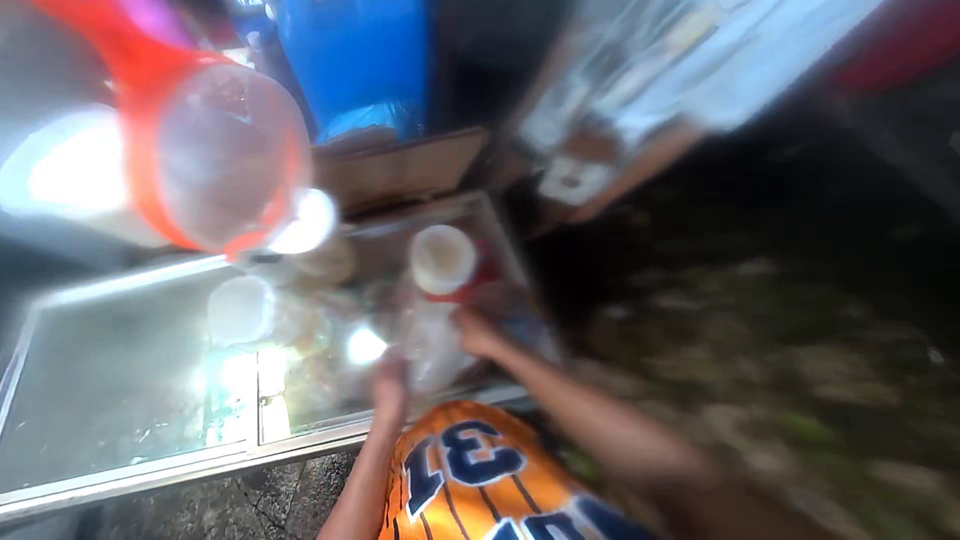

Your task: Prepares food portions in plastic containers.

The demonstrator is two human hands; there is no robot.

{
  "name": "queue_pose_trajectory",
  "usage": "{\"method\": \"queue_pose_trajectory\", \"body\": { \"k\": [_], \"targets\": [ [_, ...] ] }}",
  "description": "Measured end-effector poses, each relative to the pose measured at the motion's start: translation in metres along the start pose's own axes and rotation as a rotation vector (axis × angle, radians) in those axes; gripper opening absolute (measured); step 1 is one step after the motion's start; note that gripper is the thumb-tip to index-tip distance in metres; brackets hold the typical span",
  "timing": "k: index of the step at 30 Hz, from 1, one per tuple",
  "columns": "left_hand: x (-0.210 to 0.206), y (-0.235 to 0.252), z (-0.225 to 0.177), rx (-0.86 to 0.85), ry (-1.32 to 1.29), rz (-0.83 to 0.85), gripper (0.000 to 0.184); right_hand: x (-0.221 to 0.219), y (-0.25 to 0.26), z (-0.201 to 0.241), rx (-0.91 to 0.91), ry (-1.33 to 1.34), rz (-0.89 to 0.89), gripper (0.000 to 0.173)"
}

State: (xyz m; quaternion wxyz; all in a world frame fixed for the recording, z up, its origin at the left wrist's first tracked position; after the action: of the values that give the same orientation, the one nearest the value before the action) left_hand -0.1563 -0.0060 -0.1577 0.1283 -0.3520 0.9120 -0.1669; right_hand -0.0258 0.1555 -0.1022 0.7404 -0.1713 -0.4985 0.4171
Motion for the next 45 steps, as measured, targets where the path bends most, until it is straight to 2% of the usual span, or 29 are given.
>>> {"method": "queue_pose_trajectory", "body": {
  "k": [3,7,10,14,16,17,19,21,23,24,26,29,32,34,38,42,45],
  "targets": [
    [-0.006,0.021,0.015,-0.054,0.07,-0.037,0.024,-0.046,0.062,-0.017,-0.156,-0.021,0.188,0.035],
    [0.0,0.031,0.014,-0.098,0.233,-0.038,0.028,-0.069,0.1,-0.035,-0.308,0.193,0.211,0.036],
    [0.001,0.038,0.01,-0.14,0.244,-0.099,0.027,-0.059,0.099,-0.042,-0.334,0.349,0.172,0.034],
    [0.008,0.036,0.007,-0.185,0.238,-0.17,0.027,-0.011,0.046,-0.04,-0.171,0.188,-0.047,0.042],
    [0.0,0.027,0.003,-0.249,0.234,-0.079,0.026,0.012,0.007,-0.034,-0.15,0.239,-0.181,0.045],
    [-0.01,0.021,-0.003,-0.278,0.233,0.025,0.024,0.016,-0.004,-0.031,-0.152,0.337,-0.201,0.047],
    [-0.032,0.006,-0.011,-0.296,0.184,0.264,0.021,0.005,-0.011,-0.021,-0.134,0.519,-0.095,0.059],
    [-0.043,0.0,-0.012,-0.238,0.065,0.359,0.018,-0.008,0.003,-0.014,-0.085,0.47,-0.052,0.058],
    [-0.034,0.011,0.003,-0.117,-0.069,0.217,0.017,-0.02,0.025,-0.024,-0.106,0.427,-0.124,0.033],
    [-0.026,0.02,0.011,-0.044,-0.138,0.119,0.016,-0.024,0.031,-0.028,-0.141,0.434,-0.147,0.028],
    [-0.013,0.032,0.021,0.059,-0.188,-0.003,0.017,-0.034,0.042,-0.032,-0.197,0.44,-0.143,0.03],
    [-0.021,0.041,0.022,0.043,-0.035,0.068,0.027,-0.068,0.074,-0.034,-0.238,0.378,-0.004,0.035],
    [-0.039,0.045,0.019,-0.019,0.218,0.2,0.029,-0.094,0.105,-0.045,-0.398,0.291,0.131,0.033],
    [-0.032,0.049,0.025,-0.007,0.306,0.156,0.029,-0.1,0.113,-0.054,-0.469,0.302,0.155,0.031],
    [-0.013,0.055,0.025,0.026,0.378,0.063,0.031,-0.069,0.091,-0.05,-0.393,0.19,0.077,0.036],
    [-0.019,0.048,0.024,-0.008,0.335,0.062,0.027,-0.024,0.044,-0.022,-0.256,-0.05,-0.108,0.036],
    [-0.024,0.039,0.026,-0.038,0.315,0.07,0.028,-0.008,0.023,-0.023,-0.261,-0.084,-0.208,0.037]
  ]
}}
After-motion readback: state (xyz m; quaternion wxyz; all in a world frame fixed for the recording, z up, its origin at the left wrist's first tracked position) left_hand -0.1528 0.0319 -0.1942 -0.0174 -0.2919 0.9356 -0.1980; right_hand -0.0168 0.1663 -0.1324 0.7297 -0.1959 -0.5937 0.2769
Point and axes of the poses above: each hand's wrist, its own y-axis towards the middle knuckle, its own x-axis out of the back of the hand, z = x × y, the point moved 7 cm from there along y, towards the middle knuckle, and after that the axes turned 6 degrees about -x, right-handed, at the moved point
